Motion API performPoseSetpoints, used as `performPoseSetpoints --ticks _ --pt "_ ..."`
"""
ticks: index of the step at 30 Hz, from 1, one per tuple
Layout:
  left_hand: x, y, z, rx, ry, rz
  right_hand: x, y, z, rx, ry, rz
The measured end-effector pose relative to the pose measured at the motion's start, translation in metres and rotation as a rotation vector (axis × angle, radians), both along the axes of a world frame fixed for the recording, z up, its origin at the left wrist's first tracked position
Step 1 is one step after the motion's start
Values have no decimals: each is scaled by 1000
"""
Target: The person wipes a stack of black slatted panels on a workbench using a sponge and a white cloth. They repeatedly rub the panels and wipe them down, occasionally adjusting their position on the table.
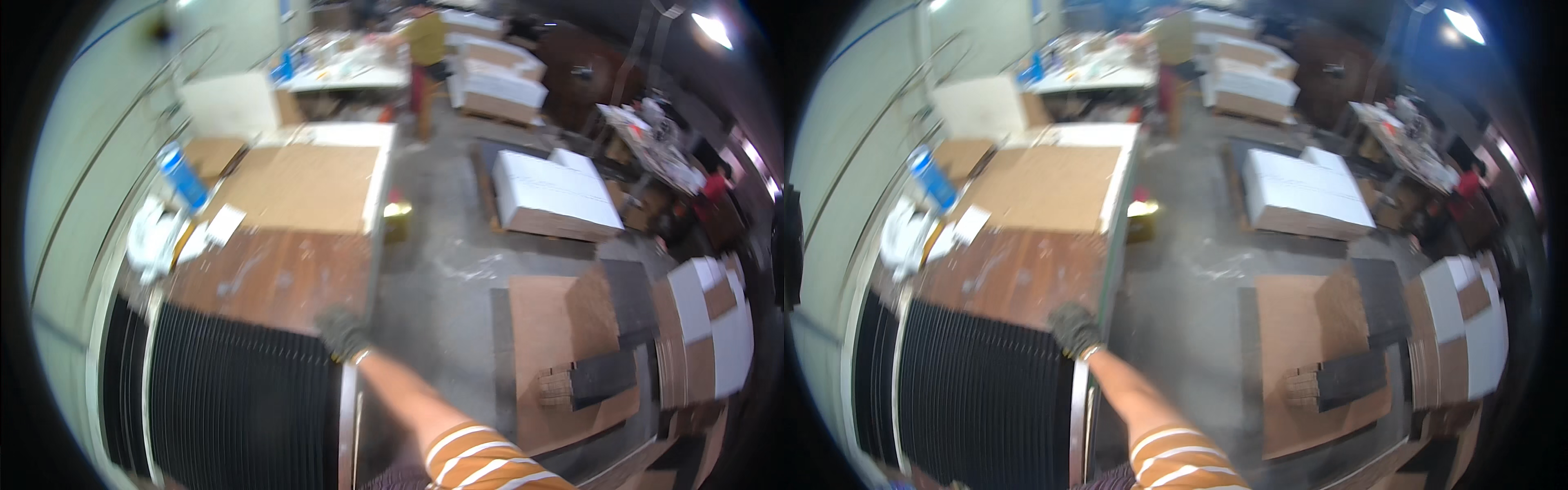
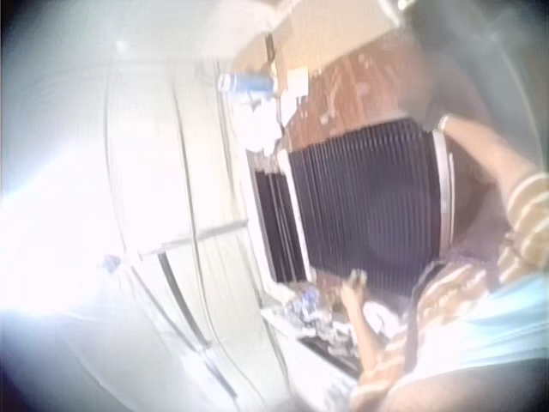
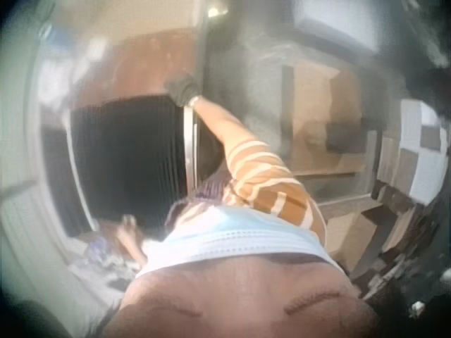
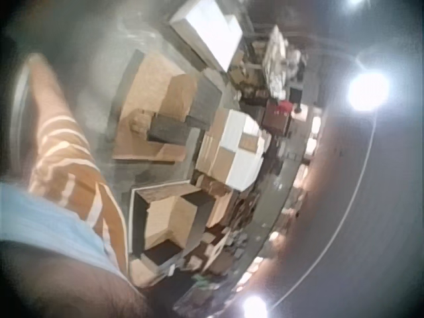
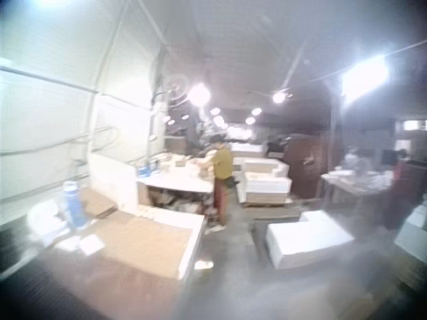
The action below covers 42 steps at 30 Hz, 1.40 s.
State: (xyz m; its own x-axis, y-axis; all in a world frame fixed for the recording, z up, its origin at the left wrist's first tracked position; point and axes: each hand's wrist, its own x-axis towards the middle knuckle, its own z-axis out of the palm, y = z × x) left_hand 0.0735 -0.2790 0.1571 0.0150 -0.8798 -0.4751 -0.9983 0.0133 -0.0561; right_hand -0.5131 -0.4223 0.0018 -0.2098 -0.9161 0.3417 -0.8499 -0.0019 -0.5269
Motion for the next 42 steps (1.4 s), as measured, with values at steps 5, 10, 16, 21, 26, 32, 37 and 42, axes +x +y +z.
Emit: performPoseSetpoints --ticks 5,10,16,21,26,32,37,42 --pt "-130 -127 -9 -470 408 -130 -3 3 -12 -72 102 56" --pt "-273 -281 -32 -346 482 -193 0 4 -23 -156 67 34" --pt "-328 -308 -53 -369 422 -326 -1 5 -19 -147 36 63" --pt "-237 -230 -17 -265 261 -284 -2 7 -13 -129 12 45" --pt "-247 -256 -9 -405 253 -301 -1 9 -13 -45 -78 41" --pt "-301 -300 -49 -448 346 -323 -3 7 -18 3 17 54" --pt "-210 -233 -2 -37 73 -191 -2 9 -21 -104 -36 50" --pt "-213 -274 11 -199 237 -129 -1 8 -22 -152 -6 38"
